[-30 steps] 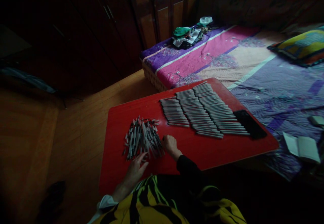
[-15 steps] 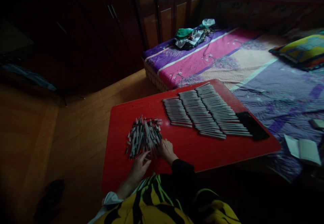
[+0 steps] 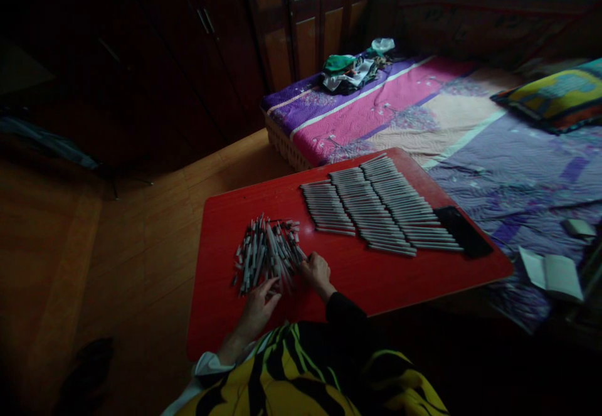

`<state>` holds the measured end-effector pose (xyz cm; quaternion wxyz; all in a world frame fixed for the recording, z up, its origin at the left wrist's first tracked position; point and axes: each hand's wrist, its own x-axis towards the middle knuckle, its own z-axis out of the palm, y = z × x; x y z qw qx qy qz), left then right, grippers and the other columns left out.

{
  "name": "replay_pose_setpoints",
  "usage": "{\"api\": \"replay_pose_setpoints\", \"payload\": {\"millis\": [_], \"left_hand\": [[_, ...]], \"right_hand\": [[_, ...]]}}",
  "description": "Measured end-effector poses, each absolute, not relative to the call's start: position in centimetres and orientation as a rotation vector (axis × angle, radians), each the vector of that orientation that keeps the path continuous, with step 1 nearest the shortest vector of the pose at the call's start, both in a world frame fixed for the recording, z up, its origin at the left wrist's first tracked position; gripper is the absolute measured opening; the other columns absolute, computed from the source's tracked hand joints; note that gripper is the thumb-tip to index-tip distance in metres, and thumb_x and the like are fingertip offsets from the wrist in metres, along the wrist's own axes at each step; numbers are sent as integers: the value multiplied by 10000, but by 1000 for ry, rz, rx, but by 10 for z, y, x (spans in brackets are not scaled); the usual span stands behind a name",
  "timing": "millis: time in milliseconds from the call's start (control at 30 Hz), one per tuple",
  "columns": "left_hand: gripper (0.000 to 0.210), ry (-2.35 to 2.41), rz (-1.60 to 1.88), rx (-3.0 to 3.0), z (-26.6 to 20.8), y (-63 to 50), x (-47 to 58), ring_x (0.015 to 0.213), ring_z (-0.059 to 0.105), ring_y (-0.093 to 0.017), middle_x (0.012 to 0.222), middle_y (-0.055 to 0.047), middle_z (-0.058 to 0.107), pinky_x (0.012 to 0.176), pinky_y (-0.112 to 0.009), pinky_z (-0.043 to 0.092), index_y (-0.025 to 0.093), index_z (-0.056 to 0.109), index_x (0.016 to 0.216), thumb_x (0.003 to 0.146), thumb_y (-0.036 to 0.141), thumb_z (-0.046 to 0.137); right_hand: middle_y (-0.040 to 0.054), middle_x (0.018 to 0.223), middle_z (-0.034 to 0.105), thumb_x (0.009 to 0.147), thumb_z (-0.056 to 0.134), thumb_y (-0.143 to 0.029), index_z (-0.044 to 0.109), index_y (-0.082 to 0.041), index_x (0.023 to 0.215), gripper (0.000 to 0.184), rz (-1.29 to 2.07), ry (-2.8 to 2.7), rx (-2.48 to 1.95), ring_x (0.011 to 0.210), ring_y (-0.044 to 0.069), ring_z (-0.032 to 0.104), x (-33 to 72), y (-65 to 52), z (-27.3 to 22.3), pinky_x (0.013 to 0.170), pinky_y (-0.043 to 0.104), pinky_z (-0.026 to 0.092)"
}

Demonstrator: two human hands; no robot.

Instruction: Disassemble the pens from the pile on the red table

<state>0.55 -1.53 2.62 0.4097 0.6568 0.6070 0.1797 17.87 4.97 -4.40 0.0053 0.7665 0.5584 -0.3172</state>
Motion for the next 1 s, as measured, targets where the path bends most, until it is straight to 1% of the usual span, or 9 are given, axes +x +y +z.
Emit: {"api": "replay_pose_setpoints", "payload": {"millis": [167, 333, 467, 600, 667, 733, 800, 900, 1000], "left_hand": [[369, 1520, 460, 1665, 25, -16, 6, 913, 606, -171, 1030, -88, 654, 846, -326, 458, 152, 550, 1137, 772, 157, 495], [367, 1519, 490, 1631, 21, -16, 6, 918, 607, -178, 1036, -96, 651, 851, -320, 455, 151, 559, 1132, 770, 165, 497], [364, 1513, 514, 1576, 18, -13, 6, 903, 614, -186, 1021, -96, 658, 826, -309, 460, 169, 577, 1117, 758, 169, 517], [352, 1500, 609, 1494, 18, -7, 9, 855, 625, -195, 999, -89, 669, 796, -317, 463, 192, 605, 1087, 739, 188, 554], [321, 1492, 675, 1397, 19, -2, 15, 804, 630, -192, 942, -86, 682, 756, -305, 470, 190, 631, 1042, 726, 199, 577], [278, 1469, 754, 1225, 19, 3, 23, 747, 632, -183, 883, -90, 688, 689, -277, 478, 171, 656, 975, 705, 217, 609], [268, 1415, 846, 966, 17, 7, 33, 645, 622, -162, 817, -91, 686, 576, -241, 467, 142, 664, 916, 670, 251, 655], [315, 1349, 949, 650, 13, 10, 45, 454, 539, -104, 676, -53, 655, 423, -197, 385, 114, 654, 860, 639, 335, 692], [318, 1367, 1007, 563, 12, 12, 51, 437, 509, -78, 600, -16, 619, 414, -174, 355, 108, 648, 780, 609, 368, 712]], "right_hand": [[108, 912, 672, 779, 490, -381, 621, -164, 914, 287, -1032, 1736, 2409, 881, 227, 620, 173, 53, -47, 641, 258, 403], [149, 913, 674, 767, 494, -305, 659, -147, 874, 253, -1056, 1729, 2413, 878, 230, 626, 169, 52, -47, 663, 261, 409], [164, 854, 686, 760, 476, -265, 687, -137, 804, 251, -1098, 1738, 2425, 821, 229, 641, 173, 48, -45, 612, 243, 400], [122, 726, 693, 749, 484, -253, 685, -129, 734, 236, -1193, 1794, 2423, 698, 194, 642, 180, 43, -36, 521, 208, 361], [84, 619, 675, 755, 481, -259, 672, -129, 688, 240, -1253, 1837, 2410, 604, 162, 623, 180, 40, -29, 483, 191, 337], [59, 557, 653, 761, 477, -262, 660, -129, 665, 245, -1292, 1886, 2405, 551, 143, 600, 177, 36, -21, 460, 184, 315], [59, 570, 654, 753, 493, -269, 652, -129, 661, 231, -1295, 1936, 2416, 563, 143, 595, 171, 31, -12, 457, 186, 297], [81, 634, 667, 738, 529, -306, 652, -138, 681, 216, -1275, 1999, 2429, 608, 160, 602, 161, 23, -1, 476, 200, 285], [105, 674, 673, 734, 537, -291, 661, -149, 736, 188, -1278, 2034, 2437, 647, 182, 612, 155, 16, 6, 505, 213, 297]]}}
